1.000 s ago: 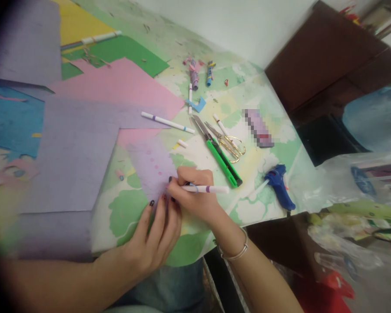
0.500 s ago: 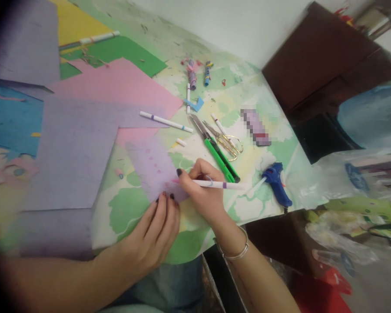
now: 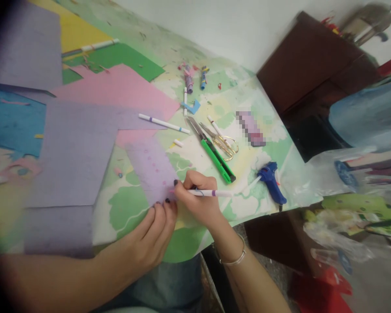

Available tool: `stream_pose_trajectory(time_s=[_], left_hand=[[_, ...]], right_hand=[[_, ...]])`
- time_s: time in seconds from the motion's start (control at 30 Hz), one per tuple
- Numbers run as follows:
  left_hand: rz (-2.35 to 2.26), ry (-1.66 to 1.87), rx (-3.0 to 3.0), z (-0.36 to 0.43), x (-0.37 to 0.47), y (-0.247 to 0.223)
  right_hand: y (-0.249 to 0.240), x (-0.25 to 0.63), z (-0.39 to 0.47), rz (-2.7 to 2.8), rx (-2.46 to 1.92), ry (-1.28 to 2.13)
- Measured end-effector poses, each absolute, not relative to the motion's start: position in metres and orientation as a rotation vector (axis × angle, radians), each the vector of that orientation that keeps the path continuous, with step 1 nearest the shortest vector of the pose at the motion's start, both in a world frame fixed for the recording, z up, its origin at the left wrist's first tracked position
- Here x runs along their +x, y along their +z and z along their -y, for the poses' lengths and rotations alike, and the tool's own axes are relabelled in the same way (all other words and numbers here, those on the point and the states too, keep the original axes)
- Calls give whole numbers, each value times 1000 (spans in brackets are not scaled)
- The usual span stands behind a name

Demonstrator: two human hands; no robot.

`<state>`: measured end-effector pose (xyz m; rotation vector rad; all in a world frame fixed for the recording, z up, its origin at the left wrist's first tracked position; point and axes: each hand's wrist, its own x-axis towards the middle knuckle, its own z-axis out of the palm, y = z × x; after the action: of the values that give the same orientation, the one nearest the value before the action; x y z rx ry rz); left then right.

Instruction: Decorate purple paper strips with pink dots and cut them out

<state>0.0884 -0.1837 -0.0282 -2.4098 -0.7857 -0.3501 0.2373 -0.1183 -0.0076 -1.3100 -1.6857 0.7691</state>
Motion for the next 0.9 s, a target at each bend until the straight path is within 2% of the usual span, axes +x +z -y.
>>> stream_pose_trajectory(time_s=[0.9], left_hand=[[792, -319, -2375, 183, 88, -26]], right_hand=[[-8, 237, 117, 1796, -1329, 715]])
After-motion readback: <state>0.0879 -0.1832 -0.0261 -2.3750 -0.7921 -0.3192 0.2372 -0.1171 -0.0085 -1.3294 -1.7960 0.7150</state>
